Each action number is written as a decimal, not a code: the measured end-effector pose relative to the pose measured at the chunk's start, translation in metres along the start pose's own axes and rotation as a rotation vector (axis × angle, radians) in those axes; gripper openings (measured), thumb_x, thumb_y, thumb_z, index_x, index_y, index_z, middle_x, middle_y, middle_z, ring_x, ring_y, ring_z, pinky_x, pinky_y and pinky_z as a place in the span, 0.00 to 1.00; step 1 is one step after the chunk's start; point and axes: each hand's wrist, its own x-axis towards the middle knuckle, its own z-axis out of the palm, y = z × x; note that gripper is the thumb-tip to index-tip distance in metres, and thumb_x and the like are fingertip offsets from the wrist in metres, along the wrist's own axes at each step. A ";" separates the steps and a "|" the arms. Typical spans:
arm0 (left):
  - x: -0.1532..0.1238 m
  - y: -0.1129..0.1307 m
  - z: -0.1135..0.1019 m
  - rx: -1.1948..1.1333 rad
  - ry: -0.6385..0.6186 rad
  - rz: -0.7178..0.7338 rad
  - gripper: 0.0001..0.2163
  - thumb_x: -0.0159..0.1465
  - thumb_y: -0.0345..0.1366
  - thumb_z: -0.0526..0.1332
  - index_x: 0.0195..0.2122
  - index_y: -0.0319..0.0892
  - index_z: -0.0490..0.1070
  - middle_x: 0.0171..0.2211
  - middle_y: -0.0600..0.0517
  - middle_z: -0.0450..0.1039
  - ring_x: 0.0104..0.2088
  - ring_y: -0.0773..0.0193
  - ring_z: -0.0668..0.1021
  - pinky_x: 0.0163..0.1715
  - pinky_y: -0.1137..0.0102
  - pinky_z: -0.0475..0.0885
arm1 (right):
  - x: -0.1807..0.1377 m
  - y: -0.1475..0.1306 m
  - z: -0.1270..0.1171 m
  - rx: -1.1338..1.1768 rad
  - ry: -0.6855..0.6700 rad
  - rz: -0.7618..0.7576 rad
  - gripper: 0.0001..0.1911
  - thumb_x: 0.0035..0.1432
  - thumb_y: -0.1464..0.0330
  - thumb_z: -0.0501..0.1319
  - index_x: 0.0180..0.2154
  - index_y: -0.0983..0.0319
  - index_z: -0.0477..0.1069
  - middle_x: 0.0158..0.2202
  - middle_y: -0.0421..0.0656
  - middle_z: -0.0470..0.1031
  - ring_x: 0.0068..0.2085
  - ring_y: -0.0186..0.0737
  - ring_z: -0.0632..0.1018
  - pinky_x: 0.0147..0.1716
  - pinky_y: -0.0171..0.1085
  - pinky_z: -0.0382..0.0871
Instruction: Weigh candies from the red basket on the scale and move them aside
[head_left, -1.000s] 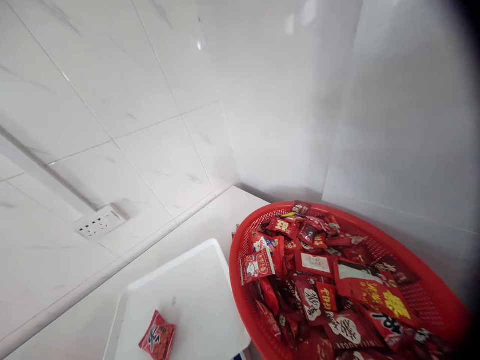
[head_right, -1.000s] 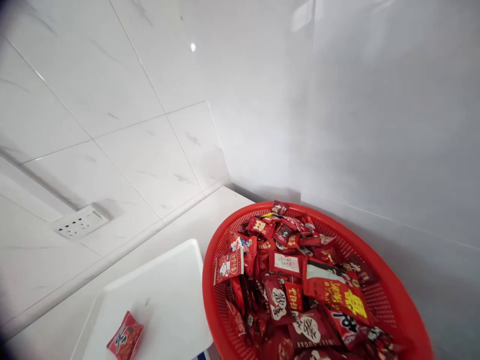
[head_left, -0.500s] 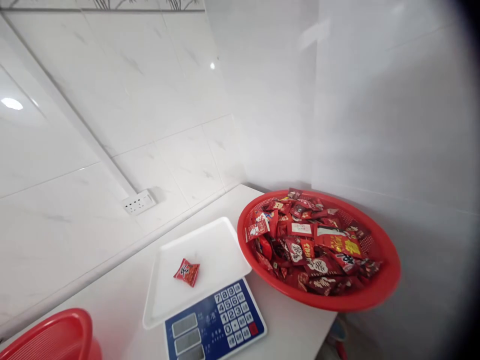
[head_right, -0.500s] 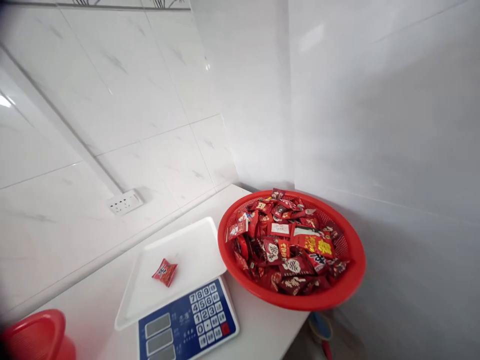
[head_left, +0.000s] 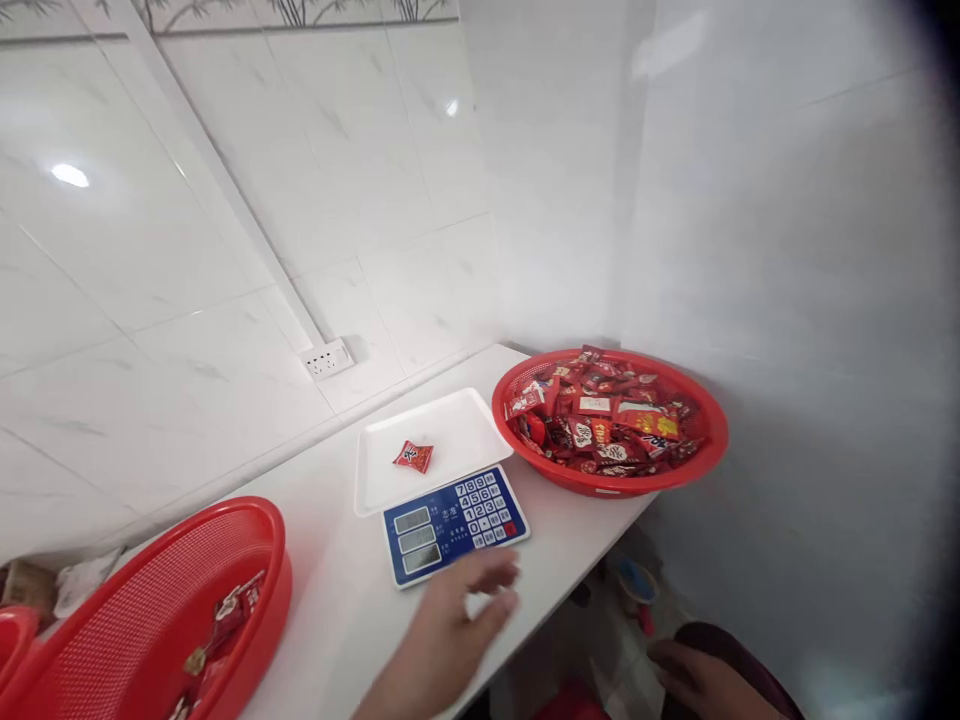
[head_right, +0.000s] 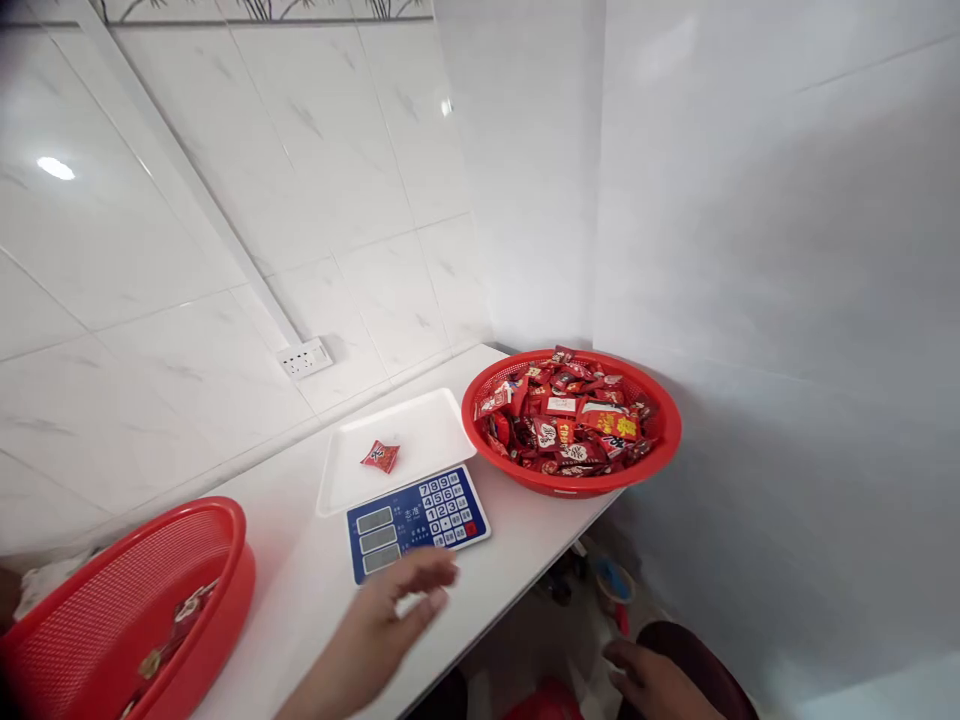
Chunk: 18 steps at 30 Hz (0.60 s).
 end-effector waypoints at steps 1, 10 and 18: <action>0.000 0.000 -0.015 -0.013 0.128 0.003 0.15 0.59 0.44 0.58 0.44 0.45 0.71 0.43 0.48 0.75 0.44 0.58 0.75 0.47 0.62 0.68 | 0.003 -0.022 -0.013 0.005 -0.027 -0.027 0.12 0.51 0.63 0.55 0.32 0.54 0.77 0.35 0.42 0.79 0.38 0.45 0.79 0.39 0.38 0.72; 0.024 -0.020 -0.089 -0.165 0.857 0.173 0.16 0.59 0.42 0.61 0.47 0.47 0.65 0.44 0.50 0.71 0.47 0.61 0.73 0.47 0.63 0.69 | 0.022 -0.155 -0.085 0.059 -0.152 -0.110 0.18 0.58 0.55 0.51 0.40 0.56 0.73 0.42 0.43 0.76 0.42 0.43 0.75 0.43 0.37 0.69; 0.058 -0.027 -0.117 -0.041 0.818 -0.060 0.17 0.59 0.45 0.58 0.49 0.48 0.63 0.53 0.48 0.66 0.54 0.57 0.68 0.52 0.60 0.65 | 0.047 -0.210 -0.147 0.088 -0.174 -0.168 0.18 0.55 0.54 0.55 0.41 0.56 0.74 0.44 0.45 0.76 0.45 0.46 0.75 0.45 0.40 0.69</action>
